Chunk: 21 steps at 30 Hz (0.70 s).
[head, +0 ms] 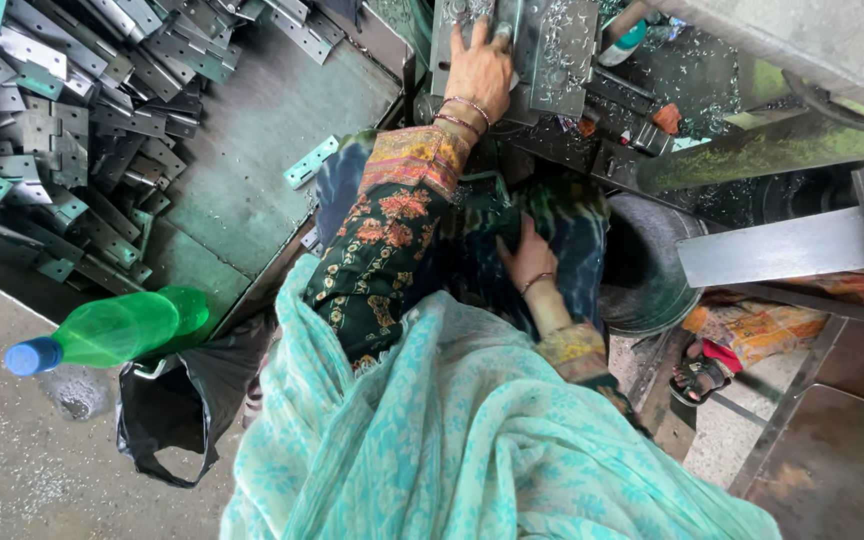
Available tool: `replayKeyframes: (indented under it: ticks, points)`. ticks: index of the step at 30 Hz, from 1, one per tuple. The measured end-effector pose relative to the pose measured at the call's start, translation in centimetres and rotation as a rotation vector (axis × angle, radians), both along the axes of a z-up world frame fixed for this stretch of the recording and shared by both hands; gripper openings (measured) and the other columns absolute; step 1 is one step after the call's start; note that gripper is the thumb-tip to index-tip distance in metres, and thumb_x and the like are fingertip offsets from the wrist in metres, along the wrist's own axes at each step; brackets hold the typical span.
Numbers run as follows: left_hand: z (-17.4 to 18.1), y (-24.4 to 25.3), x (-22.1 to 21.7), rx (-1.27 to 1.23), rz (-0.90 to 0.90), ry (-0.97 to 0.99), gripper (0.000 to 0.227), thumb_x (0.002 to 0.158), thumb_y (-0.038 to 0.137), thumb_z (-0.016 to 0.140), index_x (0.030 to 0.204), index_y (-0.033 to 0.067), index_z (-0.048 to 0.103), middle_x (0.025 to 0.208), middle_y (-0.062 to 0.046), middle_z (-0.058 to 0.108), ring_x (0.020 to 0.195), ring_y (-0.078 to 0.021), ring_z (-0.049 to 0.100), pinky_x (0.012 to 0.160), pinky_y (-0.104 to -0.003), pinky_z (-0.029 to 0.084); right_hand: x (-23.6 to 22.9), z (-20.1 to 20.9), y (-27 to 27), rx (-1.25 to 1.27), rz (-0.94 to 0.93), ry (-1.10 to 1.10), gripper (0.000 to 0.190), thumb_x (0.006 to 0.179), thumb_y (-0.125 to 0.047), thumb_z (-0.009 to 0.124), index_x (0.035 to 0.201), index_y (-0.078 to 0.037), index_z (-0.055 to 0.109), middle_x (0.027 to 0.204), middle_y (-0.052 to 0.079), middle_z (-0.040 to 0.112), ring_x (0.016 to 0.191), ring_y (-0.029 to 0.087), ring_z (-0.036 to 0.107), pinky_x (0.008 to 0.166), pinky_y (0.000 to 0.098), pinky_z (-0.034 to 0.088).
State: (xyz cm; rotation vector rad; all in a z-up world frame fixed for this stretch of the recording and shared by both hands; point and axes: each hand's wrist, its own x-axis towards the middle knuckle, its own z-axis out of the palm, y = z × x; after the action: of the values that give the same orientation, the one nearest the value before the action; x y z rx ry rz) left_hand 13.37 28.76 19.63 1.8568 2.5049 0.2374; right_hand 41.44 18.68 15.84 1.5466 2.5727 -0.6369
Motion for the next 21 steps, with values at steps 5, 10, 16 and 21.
replayKeyframes:
  ticks: [5,10,16,21]
  points:
    - [0.4,-0.9,0.7,0.052,-0.006,0.029,0.030,0.090,0.022,0.064,0.117,0.0140,0.077,0.147,-0.007,0.053,0.147,-0.0380,0.027,0.115,-0.073,0.020,0.4,-2.9,-0.9,-0.014,-0.028,0.089,0.071,0.090,-0.044,0.071,0.148,-0.014,0.044,0.111,0.025,0.072,0.103,0.048,0.067,0.086,0.0581,0.054]
    - [1.1,-0.6,0.2,0.034,0.048,0.062,0.029,0.089,0.026,0.062,0.112,0.0151,0.077,0.144,-0.006,0.055,0.147,-0.0384,0.025,0.113,-0.075,0.018,0.5,0.1,1.2,-0.023,0.042,-0.009,0.068,0.090,-0.044,0.073,0.142,-0.009,0.047,0.109,0.027,0.072,0.099,0.048,0.069,0.082,0.0572,0.056]
    - [0.5,1.4,-0.2,0.072,0.099,0.065,0.031,0.088,0.022,0.062,0.115,0.0153,0.076,0.139,-0.004,0.059,0.143,-0.0344,0.030,0.113,-0.074,0.019,0.8,0.2,0.9,0.012,0.034,-0.023,0.075,0.088,-0.044,0.073,0.146,-0.009,0.043,0.106,0.029,0.071,0.096,0.049,0.069,0.080,0.0574,0.056]
    - [-0.1,1.0,-0.5,0.090,0.072,0.071,0.030,0.098,0.020,0.058,0.121,0.0137,0.075,0.141,-0.004,0.059,0.145,-0.0327,0.032,0.118,-0.073,0.020,0.4,-4.5,-0.3,0.058,0.002,0.103,0.071,0.091,-0.046,0.072,0.146,-0.013,0.043,0.116,0.027,0.070,0.102,0.049,0.067,0.083,0.0565,0.055]
